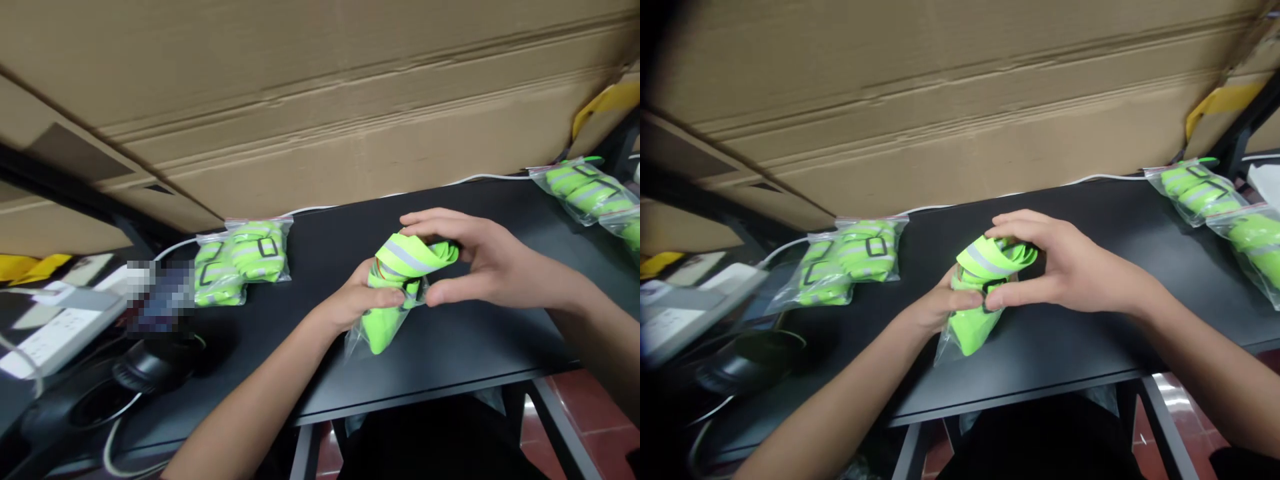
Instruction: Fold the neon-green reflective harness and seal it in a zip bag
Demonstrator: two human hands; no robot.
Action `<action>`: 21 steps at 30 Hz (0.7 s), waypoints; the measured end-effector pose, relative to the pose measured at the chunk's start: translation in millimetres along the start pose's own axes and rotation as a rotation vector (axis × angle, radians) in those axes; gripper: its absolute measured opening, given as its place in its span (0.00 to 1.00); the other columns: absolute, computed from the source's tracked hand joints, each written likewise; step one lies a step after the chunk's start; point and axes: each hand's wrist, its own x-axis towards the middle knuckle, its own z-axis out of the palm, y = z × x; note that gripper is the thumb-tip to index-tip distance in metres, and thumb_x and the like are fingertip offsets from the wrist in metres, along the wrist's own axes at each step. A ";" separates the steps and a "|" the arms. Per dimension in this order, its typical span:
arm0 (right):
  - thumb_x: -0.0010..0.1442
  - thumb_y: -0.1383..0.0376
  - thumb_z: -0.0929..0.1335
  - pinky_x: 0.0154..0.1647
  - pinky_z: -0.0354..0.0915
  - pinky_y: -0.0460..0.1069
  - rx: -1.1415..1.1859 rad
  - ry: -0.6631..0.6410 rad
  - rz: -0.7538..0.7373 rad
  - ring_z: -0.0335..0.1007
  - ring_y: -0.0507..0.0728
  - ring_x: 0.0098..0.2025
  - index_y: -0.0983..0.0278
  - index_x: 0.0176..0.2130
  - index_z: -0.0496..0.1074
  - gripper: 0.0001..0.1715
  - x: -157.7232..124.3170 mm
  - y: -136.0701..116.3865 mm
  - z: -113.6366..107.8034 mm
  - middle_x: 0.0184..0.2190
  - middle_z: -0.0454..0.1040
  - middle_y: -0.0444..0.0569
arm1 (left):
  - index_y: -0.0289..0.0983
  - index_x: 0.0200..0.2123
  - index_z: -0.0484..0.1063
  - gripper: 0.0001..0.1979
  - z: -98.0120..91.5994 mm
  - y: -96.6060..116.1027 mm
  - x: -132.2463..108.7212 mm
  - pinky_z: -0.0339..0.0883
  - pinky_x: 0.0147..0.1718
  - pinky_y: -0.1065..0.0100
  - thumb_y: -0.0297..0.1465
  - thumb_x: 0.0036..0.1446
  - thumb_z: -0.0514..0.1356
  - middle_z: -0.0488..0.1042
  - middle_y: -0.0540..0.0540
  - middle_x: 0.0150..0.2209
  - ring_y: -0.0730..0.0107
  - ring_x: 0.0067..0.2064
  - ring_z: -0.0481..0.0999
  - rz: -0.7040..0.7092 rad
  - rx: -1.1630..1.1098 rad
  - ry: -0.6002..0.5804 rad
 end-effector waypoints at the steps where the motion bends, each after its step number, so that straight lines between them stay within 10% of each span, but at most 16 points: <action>1: 0.58 0.56 0.75 0.59 0.67 0.57 0.029 -0.035 0.003 0.67 0.63 0.62 0.58 0.54 0.73 0.26 1.9 1.7 -0.2 0.57 0.74 0.52 | 0.35 0.43 0.77 0.24 -2.9 -2.5 -0.6 0.69 0.36 0.68 0.36 0.40 0.74 0.79 0.47 0.34 0.66 0.34 0.76 0.007 -0.056 0.034; 7: 0.65 0.64 0.71 0.50 0.71 0.51 0.259 0.113 0.030 0.75 0.58 0.53 0.59 0.41 0.77 0.04 17.4 4.5 14.5 0.51 0.78 0.48 | 0.35 0.43 0.78 0.26 -13.0 -6.9 -6.4 0.70 0.36 0.67 0.36 0.37 0.74 0.80 0.45 0.34 0.62 0.35 0.79 0.057 -0.203 0.048; 21: 0.63 0.61 0.72 0.56 0.66 0.54 0.155 -0.057 0.000 0.72 0.58 0.55 0.62 0.32 0.76 0.09 32.1 20.0 18.4 0.53 0.74 0.51 | 0.35 0.42 0.76 0.27 -16.7 -6.4 -18.8 0.73 0.35 0.59 0.33 0.32 0.70 0.79 0.43 0.33 0.60 0.33 0.77 -0.141 -0.464 0.016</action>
